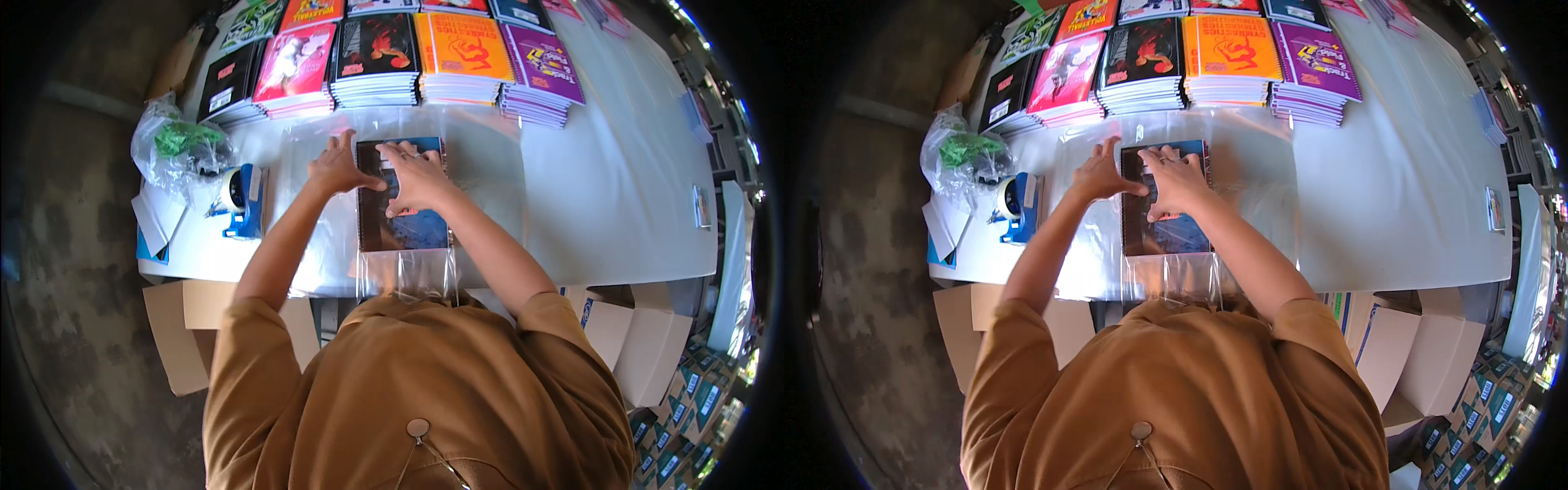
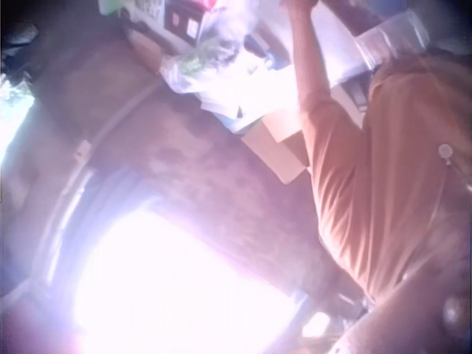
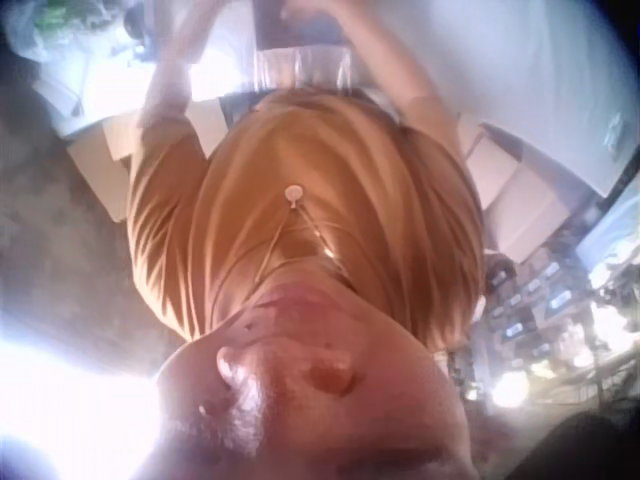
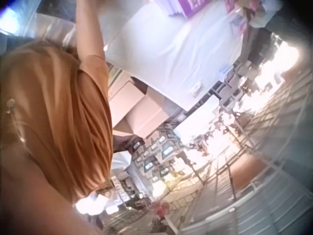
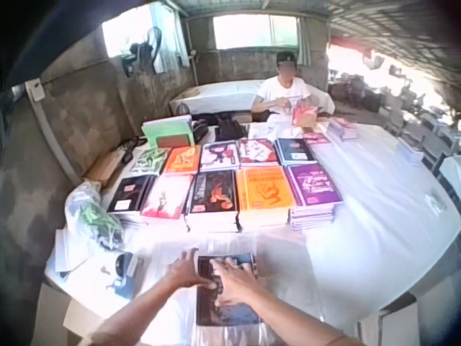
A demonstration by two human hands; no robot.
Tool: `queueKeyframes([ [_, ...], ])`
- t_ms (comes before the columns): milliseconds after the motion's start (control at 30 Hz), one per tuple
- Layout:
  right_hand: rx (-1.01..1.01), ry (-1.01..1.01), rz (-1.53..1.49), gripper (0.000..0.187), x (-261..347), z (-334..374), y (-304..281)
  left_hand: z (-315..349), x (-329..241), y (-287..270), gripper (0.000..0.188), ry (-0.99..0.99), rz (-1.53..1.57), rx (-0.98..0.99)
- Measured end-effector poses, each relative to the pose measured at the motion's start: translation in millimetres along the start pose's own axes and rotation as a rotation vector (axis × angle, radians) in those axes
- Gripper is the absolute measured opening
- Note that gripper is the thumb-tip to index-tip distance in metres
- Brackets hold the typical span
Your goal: The person uses shears to trim the edge of a spiral-bound notebook, stacks several notebooks together, and then wraps the stack in a clear plastic sheet, securing it with adhesive tape from a dispenser.
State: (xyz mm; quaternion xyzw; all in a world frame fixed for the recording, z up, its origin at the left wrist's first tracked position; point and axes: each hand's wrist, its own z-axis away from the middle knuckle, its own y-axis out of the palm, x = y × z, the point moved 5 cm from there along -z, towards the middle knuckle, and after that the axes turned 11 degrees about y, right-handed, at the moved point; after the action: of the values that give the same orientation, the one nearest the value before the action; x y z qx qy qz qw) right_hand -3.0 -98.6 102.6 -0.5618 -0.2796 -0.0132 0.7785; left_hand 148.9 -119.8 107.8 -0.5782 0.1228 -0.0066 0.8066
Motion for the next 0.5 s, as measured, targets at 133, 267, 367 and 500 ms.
queueKeyframes([
  [133, -0.048, -0.036, -0.028, 0.121, -4.0, 1.2, -5.7, -14.7, -9.1, 7.5, 0.093, -0.142, 0.261, -0.456],
  [267, -0.494, 0.258, -0.275, 0.118, -48.4, -1.2, -18.2, 3.3, 55.1, 77.4, 0.071, -0.205, 0.497, -0.440],
  [367, -0.306, 0.232, -0.981, 0.100, -68.0, 22.4, -5.7, 24.2, 10.1, 79.9, 0.079, -0.213, 0.795, -0.316],
  [500, -0.291, -0.040, -1.464, 0.081, -27.3, 54.3, -46.5, 82.6, -37.2, -8.2, 0.075, 0.104, 1.471, -0.671],
])
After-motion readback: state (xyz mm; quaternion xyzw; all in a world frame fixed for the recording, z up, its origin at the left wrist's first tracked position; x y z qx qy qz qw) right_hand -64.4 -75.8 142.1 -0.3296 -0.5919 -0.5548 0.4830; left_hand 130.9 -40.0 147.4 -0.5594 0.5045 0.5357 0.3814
